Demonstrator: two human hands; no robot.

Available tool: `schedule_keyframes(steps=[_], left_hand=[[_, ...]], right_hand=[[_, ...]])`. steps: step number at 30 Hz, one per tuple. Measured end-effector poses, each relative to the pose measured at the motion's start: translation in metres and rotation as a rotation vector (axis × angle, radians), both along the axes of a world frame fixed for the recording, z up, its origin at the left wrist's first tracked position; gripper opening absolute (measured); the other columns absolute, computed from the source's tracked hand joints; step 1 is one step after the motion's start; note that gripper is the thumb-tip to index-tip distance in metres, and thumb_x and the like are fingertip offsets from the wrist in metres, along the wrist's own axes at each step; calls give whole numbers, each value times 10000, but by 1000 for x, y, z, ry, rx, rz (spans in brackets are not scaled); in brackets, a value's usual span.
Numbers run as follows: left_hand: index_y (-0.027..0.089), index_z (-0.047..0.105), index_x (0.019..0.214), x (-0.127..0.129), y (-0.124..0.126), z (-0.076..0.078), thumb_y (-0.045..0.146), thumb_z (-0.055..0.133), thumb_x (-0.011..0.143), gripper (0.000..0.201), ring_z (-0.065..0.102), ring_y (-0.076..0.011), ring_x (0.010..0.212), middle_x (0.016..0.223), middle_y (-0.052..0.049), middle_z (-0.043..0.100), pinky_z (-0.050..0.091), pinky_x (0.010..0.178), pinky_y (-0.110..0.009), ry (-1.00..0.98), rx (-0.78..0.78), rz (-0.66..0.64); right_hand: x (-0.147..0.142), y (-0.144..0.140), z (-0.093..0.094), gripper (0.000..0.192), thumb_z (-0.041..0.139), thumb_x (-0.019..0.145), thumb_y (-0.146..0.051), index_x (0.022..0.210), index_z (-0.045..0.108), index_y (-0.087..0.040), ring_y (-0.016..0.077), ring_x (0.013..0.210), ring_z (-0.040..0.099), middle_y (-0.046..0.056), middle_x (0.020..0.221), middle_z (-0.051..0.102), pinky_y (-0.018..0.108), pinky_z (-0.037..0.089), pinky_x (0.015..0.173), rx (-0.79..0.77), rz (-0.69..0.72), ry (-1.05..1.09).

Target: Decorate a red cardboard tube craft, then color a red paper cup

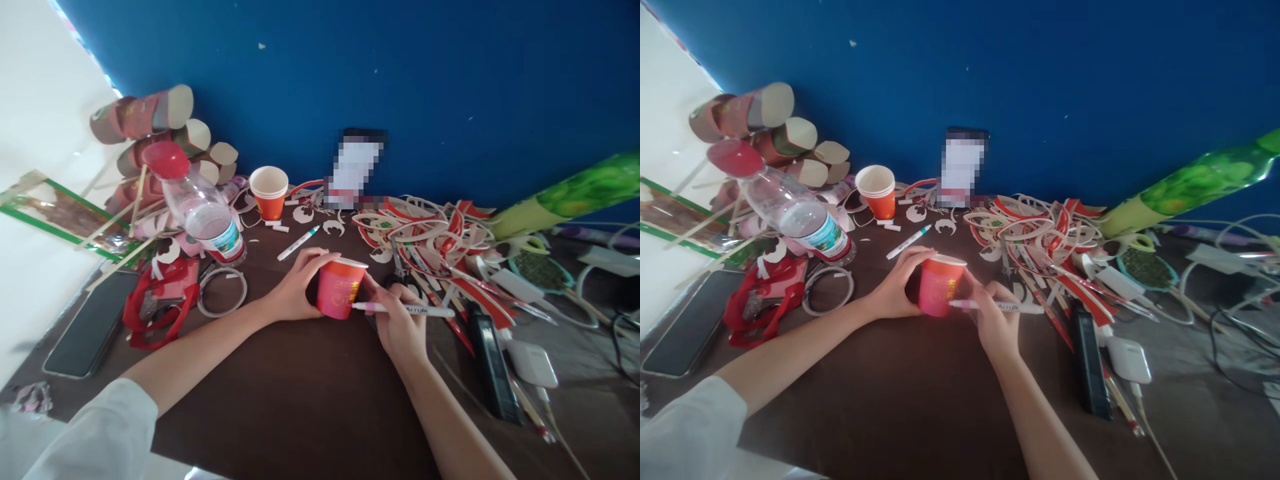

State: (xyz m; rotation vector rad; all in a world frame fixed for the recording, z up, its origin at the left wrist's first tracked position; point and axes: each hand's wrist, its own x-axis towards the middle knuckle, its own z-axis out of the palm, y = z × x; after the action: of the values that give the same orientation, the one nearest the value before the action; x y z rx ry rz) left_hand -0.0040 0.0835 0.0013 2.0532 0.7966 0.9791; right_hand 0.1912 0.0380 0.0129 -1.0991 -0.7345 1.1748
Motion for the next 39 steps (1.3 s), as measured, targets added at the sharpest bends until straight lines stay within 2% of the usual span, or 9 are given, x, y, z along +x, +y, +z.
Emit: schedule_keyframes(steps=[4,7,10,15,18,20,24,34,39], left_hand=[[267,333,1409,0,0,0,330,841,600,957,355,-349,1334,1344,-133,358,335,1123,-539,-13,13,11],[263,334,1399,0,0,-1,334,841,598,950,369,-346,1324,1332,-131,367,346,1112,-540,-23,32,13],[265,328,1391,0,0,-2,328,842,588,956,382,-348,1313,1325,-129,375,354,1103,-548,-24,34,23],[264,290,1391,1,1,-3,321,848,562,1002,384,-359,1316,1337,-140,378,355,1102,-564,-26,-14,46],[267,283,1395,1,1,-3,318,837,581,987,374,-362,1331,1357,-143,375,347,1108,-565,-31,-39,23],[271,285,1399,2,2,-2,314,827,599,967,372,-358,1337,1366,-140,376,343,1112,-561,-33,-39,9],[280,294,1406,1,1,-2,315,824,618,950,363,-355,1347,1375,-134,376,326,1124,-556,-35,-35,-4],[279,308,1415,1,1,-2,298,823,625,943,359,-345,1355,1387,-135,368,341,1124,-546,-29,-37,-12],[272,310,1413,1,2,-2,298,821,621,943,360,-346,1355,1388,-140,371,347,1122,-552,-29,-36,-15]], right_hand=[[-1,-1,1,435,781,655,-308,399,445,-207,95,388,476,-46,383,535,231,402,422,-12,22,-38],[1,-2,-3,417,785,636,-297,398,456,-203,84,377,475,-24,495,645,230,377,396,-38,36,-47],[5,-5,-9,390,765,668,-285,412,479,-215,124,430,559,-6,563,692,253,406,417,-45,83,-107],[5,-4,-8,396,768,709,-365,456,489,-242,245,713,714,-16,445,603,350,546,668,37,140,-107],[3,2,-3,403,730,743,-485,507,515,-239,236,844,726,-36,450,582,375,542,828,100,94,44],[2,5,-2,366,752,729,-474,552,536,-236,214,910,725,-50,504,615,355,522,884,107,55,114],[1,7,-2,329,825,658,-386,593,542,-232,184,837,737,-72,526,638,319,522,858,80,22,133],[0,6,-2,328,822,664,-379,596,539,-229,161,651,715,-78,495,622,361,526,862,89,-36,47],[4,6,-7,357,818,668,-392,582,514,-226,151,581,676,-73,515,633,350,541,753,93,-38,-14]])
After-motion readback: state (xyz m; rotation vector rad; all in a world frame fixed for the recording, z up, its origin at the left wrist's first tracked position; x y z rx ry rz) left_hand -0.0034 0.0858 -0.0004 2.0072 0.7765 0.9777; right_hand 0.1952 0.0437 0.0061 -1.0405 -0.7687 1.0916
